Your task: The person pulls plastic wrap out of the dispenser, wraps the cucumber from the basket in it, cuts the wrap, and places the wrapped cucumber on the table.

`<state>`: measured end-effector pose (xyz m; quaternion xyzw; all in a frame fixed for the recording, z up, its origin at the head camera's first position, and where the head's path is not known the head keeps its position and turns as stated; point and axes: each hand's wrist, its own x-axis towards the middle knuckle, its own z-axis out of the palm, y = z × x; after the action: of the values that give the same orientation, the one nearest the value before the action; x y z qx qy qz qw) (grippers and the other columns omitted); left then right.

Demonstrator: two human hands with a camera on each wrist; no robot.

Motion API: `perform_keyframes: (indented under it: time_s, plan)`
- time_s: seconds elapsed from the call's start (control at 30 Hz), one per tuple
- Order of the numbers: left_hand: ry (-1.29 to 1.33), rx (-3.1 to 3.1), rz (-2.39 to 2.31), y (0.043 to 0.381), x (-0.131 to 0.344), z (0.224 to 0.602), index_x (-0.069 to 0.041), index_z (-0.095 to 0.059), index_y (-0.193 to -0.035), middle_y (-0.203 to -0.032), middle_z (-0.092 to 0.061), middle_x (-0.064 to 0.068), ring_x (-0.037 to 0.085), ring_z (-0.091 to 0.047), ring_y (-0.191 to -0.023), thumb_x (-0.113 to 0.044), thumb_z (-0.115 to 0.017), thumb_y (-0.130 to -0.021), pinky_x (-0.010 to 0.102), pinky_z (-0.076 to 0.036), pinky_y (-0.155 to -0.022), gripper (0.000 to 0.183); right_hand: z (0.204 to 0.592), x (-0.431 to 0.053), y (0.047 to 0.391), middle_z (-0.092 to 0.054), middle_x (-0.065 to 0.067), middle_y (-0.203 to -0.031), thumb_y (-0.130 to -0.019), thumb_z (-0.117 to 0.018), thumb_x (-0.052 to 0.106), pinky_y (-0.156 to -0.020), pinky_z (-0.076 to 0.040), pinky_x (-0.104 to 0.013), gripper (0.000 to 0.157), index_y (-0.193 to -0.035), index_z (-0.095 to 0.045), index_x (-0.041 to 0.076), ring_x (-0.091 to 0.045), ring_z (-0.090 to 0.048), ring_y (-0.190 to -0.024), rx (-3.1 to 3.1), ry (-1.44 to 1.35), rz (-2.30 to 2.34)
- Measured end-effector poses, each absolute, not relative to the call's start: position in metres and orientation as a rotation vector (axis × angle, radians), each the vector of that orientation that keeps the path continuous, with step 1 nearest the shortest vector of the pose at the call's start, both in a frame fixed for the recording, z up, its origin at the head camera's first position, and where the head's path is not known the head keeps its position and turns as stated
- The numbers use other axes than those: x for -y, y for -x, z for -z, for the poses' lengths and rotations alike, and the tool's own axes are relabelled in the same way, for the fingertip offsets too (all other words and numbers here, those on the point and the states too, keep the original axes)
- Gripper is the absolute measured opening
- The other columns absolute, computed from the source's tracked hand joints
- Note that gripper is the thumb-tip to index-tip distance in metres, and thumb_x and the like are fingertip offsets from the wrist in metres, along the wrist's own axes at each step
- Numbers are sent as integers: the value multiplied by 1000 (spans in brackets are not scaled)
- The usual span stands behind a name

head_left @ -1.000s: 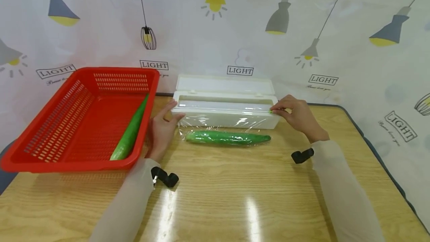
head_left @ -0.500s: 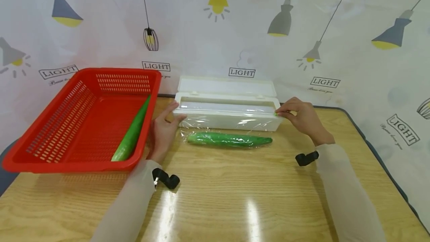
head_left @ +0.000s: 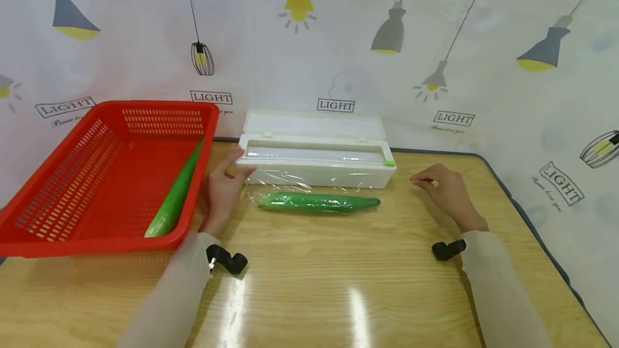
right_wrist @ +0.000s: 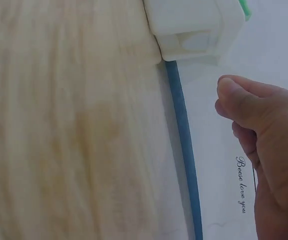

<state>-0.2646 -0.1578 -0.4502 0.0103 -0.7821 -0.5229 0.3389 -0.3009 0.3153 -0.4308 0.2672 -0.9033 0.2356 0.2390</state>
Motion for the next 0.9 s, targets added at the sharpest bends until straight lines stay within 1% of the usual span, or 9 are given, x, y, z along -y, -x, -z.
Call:
perform_keyframes:
  time_s: [0.1,0.17,0.2,0.27,0.4,0.53,0.67,0.8,0.9]
  plan:
    - [-21,2016,1355,264,157,451,-14,-69,-119,-124,-62,-3,0,-48,-60,-28,-82,-75,16,-30,-45,48,429,-317,298,-68,-4,-86,-80,-75,3,-64,-47,-28,12,-91,-76,8,-16,-58,-74,2501,-679,-675]
    - [-10,2002,1371,263,157,452,-13,-69,-120,-125,-62,-3,2,-50,-65,-26,-81,-76,16,-30,-47,48,429,-318,295,-68,-4,-89,-83,-73,7,-64,-45,-25,10,-92,-76,8,-15,-57,-76,2530,-630,-715]
    - [-8,2001,1382,263,157,452,-13,-68,-120,-126,-62,-3,6,-47,-59,-26,-81,-76,16,-30,-46,48,429,-318,293,-68,-5,-90,-84,-72,9,-65,-44,-24,9,-93,-76,9,-15,-57,-76,2543,-608,-747]
    - [-11,1992,1433,263,157,451,-12,-68,-121,-127,-61,-3,10,-45,-58,-24,-81,-76,16,-32,-49,48,430,-317,290,-68,-4,-93,-87,-71,13,-65,-43,-22,10,-94,-76,10,-13,-56,-78,2573,-558,-817]
    - [-42,1962,1572,264,156,450,-12,-67,-123,-129,-60,-5,11,-47,-65,-20,-81,-76,15,-37,-57,50,430,-311,285,-69,-2,-97,-90,-68,22,-69,-43,-22,15,-98,-76,12,-11,-57,-82,2635,-498,-959]
    - [-46,1910,1708,265,157,449,-10,-65,-124,-128,-61,0,13,-47,-72,-14,-82,-75,16,-37,-61,51,429,-303,282,-69,0,-101,-91,-66,31,-75,-46,-25,23,-101,-75,13,-13,-60,-90,2721,-477,-1019]
    - [-51,1896,1773,264,156,445,-10,-64,-125,-120,-63,6,13,-45,-70,-11,-82,-76,17,-34,-58,52,427,-295,279,-69,-2,-104,-90,-66,34,-78,-48,-27,26,-103,-74,13,-17,-61,-94,2815,-518,-1062]
    - [-97,1943,1781,263,156,440,-12,-63,-127,-106,-59,5,11,-43,-72,-11,-79,-80,18,-33,-57,50,426,-286,276,-69,-2,-103,-89,-68,32,-78,-50,-28,26,-105,-73,13,-18,-62,-93,2875,-595,-1097]
    - [-104,1990,1774,262,154,435,-14,-62,-128,-107,-56,2,13,-42,-78,-16,-74,-85,20,-33,-61,45,425,-279,275,-69,0,-100,-88,-70,31,-79,-50,-28,24,-105,-73,14,-17,-62,-92,2895,-646,-1134]
